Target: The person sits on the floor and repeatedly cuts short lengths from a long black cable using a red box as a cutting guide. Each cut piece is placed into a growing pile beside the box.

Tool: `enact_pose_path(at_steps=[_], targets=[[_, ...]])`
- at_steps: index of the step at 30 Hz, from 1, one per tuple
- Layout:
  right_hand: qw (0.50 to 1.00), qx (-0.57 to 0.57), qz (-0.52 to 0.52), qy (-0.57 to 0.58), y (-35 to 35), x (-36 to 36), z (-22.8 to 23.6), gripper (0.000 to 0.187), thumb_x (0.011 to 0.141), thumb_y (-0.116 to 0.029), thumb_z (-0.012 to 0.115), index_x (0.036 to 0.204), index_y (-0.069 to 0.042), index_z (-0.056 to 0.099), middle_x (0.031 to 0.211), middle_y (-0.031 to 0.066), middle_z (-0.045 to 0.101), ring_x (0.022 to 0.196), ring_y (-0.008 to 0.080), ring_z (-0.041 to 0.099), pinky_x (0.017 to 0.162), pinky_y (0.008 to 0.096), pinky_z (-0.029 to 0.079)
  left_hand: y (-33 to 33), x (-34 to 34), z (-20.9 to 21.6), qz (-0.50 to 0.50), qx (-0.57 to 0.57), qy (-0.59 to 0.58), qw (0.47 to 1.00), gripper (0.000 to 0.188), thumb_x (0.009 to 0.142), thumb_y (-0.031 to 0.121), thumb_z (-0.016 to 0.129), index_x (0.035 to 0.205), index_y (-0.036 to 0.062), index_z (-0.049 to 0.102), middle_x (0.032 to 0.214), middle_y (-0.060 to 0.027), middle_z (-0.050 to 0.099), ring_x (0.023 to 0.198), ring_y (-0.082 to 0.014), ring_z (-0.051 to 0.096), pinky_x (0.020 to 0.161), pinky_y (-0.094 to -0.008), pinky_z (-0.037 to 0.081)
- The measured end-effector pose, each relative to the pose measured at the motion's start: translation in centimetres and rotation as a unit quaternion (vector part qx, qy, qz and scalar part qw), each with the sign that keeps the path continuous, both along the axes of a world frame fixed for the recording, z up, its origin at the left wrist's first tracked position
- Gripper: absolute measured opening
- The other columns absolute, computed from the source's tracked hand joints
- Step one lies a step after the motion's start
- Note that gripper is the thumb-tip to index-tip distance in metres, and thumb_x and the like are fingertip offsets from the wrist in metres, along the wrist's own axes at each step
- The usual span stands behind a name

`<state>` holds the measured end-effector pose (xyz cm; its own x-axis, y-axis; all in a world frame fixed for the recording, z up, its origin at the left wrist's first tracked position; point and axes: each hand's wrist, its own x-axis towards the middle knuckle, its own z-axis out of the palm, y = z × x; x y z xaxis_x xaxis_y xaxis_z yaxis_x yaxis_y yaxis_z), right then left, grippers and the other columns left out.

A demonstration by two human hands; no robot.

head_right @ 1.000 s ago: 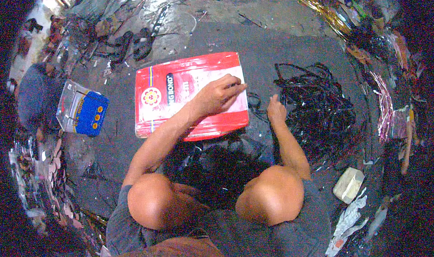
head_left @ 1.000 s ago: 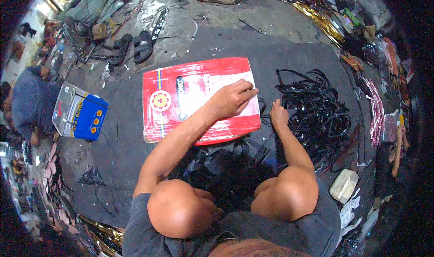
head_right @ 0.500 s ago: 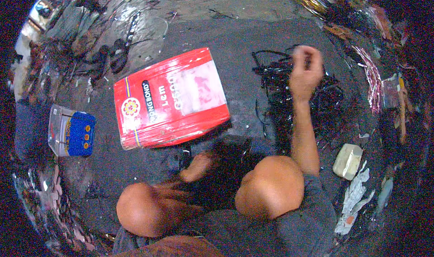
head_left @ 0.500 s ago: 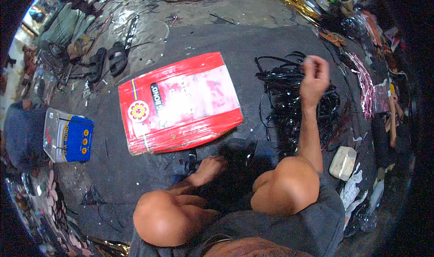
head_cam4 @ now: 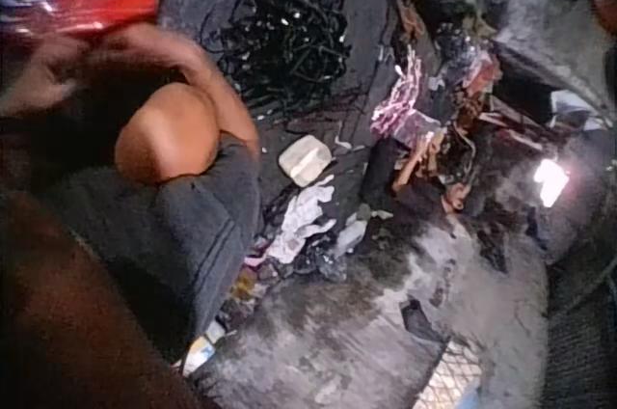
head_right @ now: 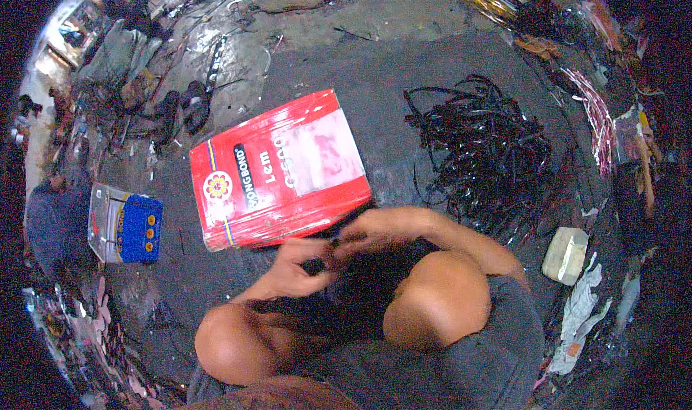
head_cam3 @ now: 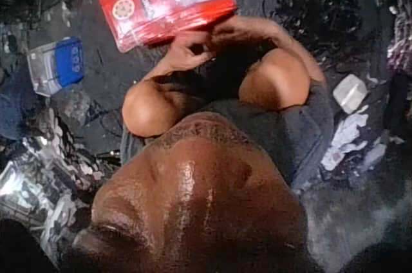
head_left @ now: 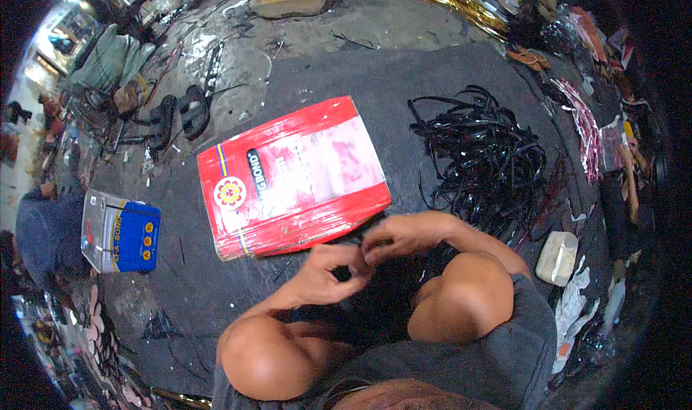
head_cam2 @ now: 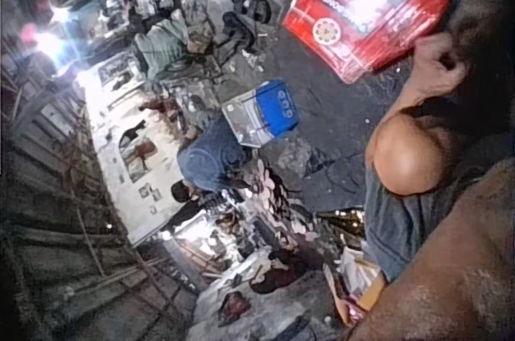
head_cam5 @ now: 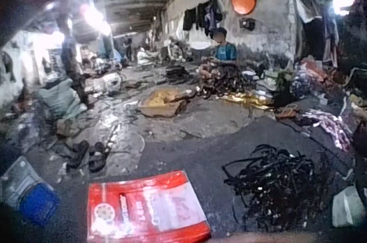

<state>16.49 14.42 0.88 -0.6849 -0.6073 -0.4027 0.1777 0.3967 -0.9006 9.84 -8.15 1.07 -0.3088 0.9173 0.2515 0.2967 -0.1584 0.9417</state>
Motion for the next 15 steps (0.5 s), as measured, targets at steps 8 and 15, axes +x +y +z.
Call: enact_pose_path(at_steps=[8, 15], targets=[[0.97, 0.205, 0.075, -0.108, -2.0, 6.8, -7.9, 0.042, 0.091, -0.039, 0.064, 0.114, -0.004, 0.066, 0.103, 0.0168, 0.069, 0.095, 0.0294, 0.066, 0.083, 0.0416, 0.051, -1.4, 5.6, -13.1, 0.024, -0.173, 0.111, 0.978, 0.056, 0.076, 0.012, 0.077, 0.127, 0.0018, 0.057, 0.133, -0.0202, 0.054, 0.119, -0.0391, 0.055, 0.099, -0.0438, 0.048], [0.973, 0.171, -0.016, 0.153, 1.7, 2.9, 0.5, 0.036, 0.084, -0.042, 0.073, 0.095, -0.008, 0.07, 0.08, 0.019, 0.067, 0.075, 0.0391, 0.065, 0.065, 0.047, 0.05, -0.6, 5.2, -12.9, -0.029, -0.379, 0.082, 0.921, 0.043, 0.082, 0.016, 0.072, 0.122, 0.0045, 0.062, 0.11, -0.0237, 0.066, 0.1, -0.0426, 0.064, 0.087, -0.0491, 0.052]])
